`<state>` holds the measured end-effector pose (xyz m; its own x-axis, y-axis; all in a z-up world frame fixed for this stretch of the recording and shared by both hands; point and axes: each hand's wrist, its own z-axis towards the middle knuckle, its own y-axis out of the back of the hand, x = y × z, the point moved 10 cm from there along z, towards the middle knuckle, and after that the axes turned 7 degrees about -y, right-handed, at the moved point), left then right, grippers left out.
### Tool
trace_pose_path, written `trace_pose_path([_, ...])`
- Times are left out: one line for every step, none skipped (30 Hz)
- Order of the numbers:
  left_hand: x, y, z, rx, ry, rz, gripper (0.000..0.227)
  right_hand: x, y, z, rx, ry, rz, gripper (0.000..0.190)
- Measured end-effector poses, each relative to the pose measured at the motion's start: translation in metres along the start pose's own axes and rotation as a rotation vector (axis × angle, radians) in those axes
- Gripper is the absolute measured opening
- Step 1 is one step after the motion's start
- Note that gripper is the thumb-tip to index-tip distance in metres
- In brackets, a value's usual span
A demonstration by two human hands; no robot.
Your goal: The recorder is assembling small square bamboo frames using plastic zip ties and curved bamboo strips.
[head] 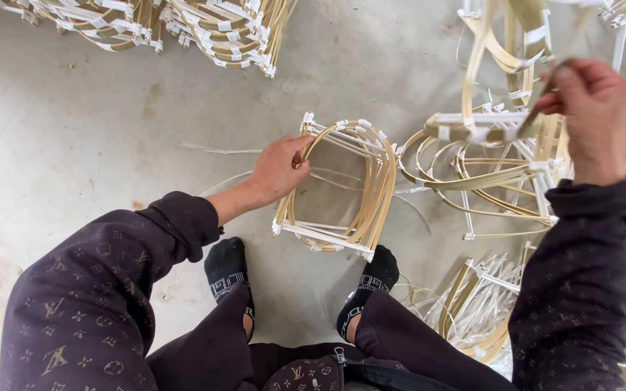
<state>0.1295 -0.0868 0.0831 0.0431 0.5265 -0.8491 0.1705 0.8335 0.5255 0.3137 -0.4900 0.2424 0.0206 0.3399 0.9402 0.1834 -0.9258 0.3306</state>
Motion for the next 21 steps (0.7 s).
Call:
trace_pose_path([0.001, 0.0, -0.002, 0.003, -0.001, 0.002, 0.051, 0.014, -0.002, -0.009, -0.003, -0.001, 0.002, 0.025])
trace_pose_path([0.002, 0.001, -0.004, -0.014, -0.008, -0.014, 0.05, 0.026, 0.003, -0.018, -0.079, -0.018, -0.013, 0.021])
trace_pose_path([0.002, 0.002, -0.006, -0.032, -0.016, -0.031, 0.051, 0.038, 0.009, -0.028, -0.154, -0.034, -0.028, 0.02])
trace_pose_path([0.001, 0.003, -0.006, -0.03, -0.017, -0.03, 0.051, 0.027, 0.019, -0.029, -0.157, -0.035, -0.026, 0.02])
trace_pose_path([0.001, 0.005, -0.007, -0.045, -0.005, -0.043, 0.051, 0.023, 0.032, -0.031, -0.209, 0.019, -0.136, 0.023])
trace_pose_path([0.001, 0.007, -0.008, -0.061, 0.007, -0.055, 0.051, 0.018, 0.044, -0.033, -0.262, 0.072, -0.244, 0.029])
trace_pose_path([0.0, 0.009, -0.007, -0.061, 0.006, -0.055, 0.051, -0.005, 0.066, -0.035, -0.262, 0.073, -0.244, 0.029])
trace_pose_path([0.002, 0.01, -0.008, -0.056, 0.039, -0.052, 0.051, -0.022, 0.086, -0.037, -0.272, 0.122, -0.381, 0.024])
trace_pose_path([0.004, 0.011, -0.009, -0.052, 0.072, -0.049, 0.05, -0.04, 0.104, -0.041, -0.278, 0.171, -0.515, 0.025])
trace_pose_path([0.003, 0.011, -0.009, -0.052, 0.071, -0.049, 0.05, -0.005, 0.079, -0.054, -0.279, 0.172, -0.515, 0.025])
trace_pose_path([0.004, 0.012, -0.009, -0.054, 0.083, -0.048, 0.048, 0.018, 0.066, -0.067, -0.373, 0.039, -0.452, 0.026])
trace_pose_path([0.005, 0.013, -0.009, -0.056, 0.096, -0.047, 0.047, 0.04, 0.051, -0.082, -0.458, -0.095, -0.376, 0.028])
trace_pose_path([0.006, 0.012, -0.01, -0.054, 0.097, -0.048, 0.047, 0.047, 0.045, -0.09, -0.457, -0.097, -0.377, 0.028])
trace_pose_path([0.007, 0.013, -0.01, -0.084, 0.092, -0.069, 0.044, 0.053, 0.036, -0.097, -0.418, -0.081, -0.283, 0.027])
trace_pose_path([0.009, 0.014, -0.011, -0.114, 0.086, -0.089, 0.042, 0.059, 0.026, -0.104, -0.377, -0.064, -0.187, 0.026])
trace_pose_path([0.01, 0.015, -0.011, -0.114, 0.087, -0.089, 0.042, 0.053, 0.02, -0.11, -0.377, -0.064, -0.188, 0.026])
trace_pose_path([0.01, 0.017, -0.011, -0.149, 0.072, -0.139, 0.039, 0.046, 0.007, -0.114, -0.287, -0.068, -0.122, 0.026])
trace_pose_path([0.01, 0.02, -0.012, -0.184, 0.058, -0.188, 0.036, 0.039, -0.006, -0.12, -0.197, -0.071, -0.056, 0.027])
trace_pose_path([0.007, 0.019, -0.013, -0.183, 0.058, -0.189, 0.036, 0.028, -0.013, -0.124, -0.197, -0.073, -0.056, 0.027])
trace_pose_path([0.007, 0.016, -0.014, -0.171, 0.081, -0.293, 0.035, 0.005, -0.023, -0.127, -0.158, -0.182, 0.076, 0.028])
trace_pose_path([0.006, 0.014, -0.014, -0.162, 0.102, -0.395, 0.036, -0.016, -0.036, -0.131, -0.116, -0.286, 0.211, 0.029])
